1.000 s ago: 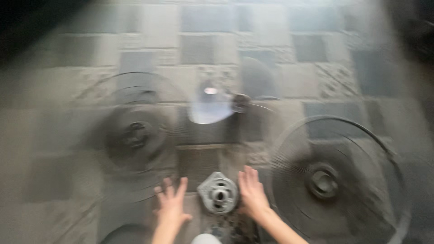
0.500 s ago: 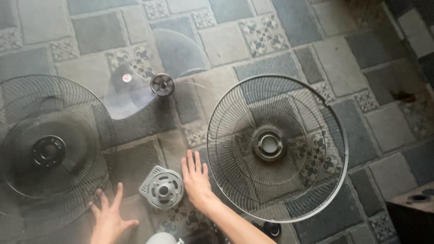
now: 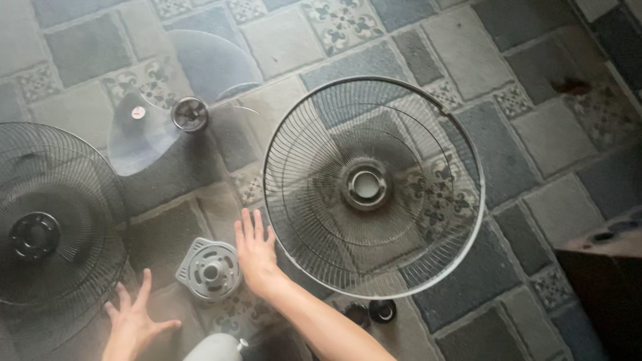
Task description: The person uses a screwdriver to loosen and remove a screw from the central hub of a standing fan. They then detach the hub cover, set it aside, and reattach it to the fan base.
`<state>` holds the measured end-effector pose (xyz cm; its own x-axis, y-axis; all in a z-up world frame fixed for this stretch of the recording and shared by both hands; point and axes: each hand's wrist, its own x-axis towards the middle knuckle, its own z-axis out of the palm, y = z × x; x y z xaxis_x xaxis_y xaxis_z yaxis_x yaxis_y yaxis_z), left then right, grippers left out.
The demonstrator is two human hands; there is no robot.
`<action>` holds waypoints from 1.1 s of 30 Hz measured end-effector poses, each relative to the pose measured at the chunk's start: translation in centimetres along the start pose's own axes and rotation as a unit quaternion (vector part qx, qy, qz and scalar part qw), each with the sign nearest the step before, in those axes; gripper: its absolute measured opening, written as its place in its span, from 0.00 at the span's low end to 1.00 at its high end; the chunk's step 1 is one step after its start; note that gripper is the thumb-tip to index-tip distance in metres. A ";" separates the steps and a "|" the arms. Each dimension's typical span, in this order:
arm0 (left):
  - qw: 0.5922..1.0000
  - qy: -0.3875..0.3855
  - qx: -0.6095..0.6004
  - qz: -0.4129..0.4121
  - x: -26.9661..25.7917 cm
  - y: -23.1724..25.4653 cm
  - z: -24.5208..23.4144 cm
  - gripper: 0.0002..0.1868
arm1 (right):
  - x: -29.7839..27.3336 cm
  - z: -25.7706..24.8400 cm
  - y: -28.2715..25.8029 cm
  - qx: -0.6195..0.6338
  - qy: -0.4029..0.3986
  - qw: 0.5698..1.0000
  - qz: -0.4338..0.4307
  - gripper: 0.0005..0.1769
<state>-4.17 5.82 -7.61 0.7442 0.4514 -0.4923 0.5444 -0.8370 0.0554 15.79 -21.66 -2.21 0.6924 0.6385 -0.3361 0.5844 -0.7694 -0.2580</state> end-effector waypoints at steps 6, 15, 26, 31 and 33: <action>0.996 -0.040 -0.030 -0.077 -1.2 3.3 -3.4 0.82 | 0.0 0.5 0.7 0.043 0.023 0.999 -0.014 0.58; 1.000 0.007 -0.002 -0.026 -4.7 4.9 -5.5 0.61 | -7.4 1.4 2.2 0.191 0.236 0.951 -0.065 0.41; 0.993 -0.015 -0.117 0.027 -17.8 7.0 -12.6 0.38 | -18.1 2.2 -1.5 0.290 0.209 0.932 -0.056 0.27; 0.964 0.096 -0.215 0.126 -23.7 8.2 -14.3 0.34 | -20.7 4.3 -2.1 0.304 0.162 0.938 -0.032 0.25; 0.952 0.113 -0.232 0.162 -25.0 7.7 -14.9 0.34 | -21.6 5.0 -2.6 0.285 0.175 0.941 -0.054 0.26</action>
<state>-12.82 -7.36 18.08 0.9378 0.2923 -0.1873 0.3459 -0.7404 0.5763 -2.77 -33.56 1.18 0.7972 0.6036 0.0120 0.4059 -0.5212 -0.7508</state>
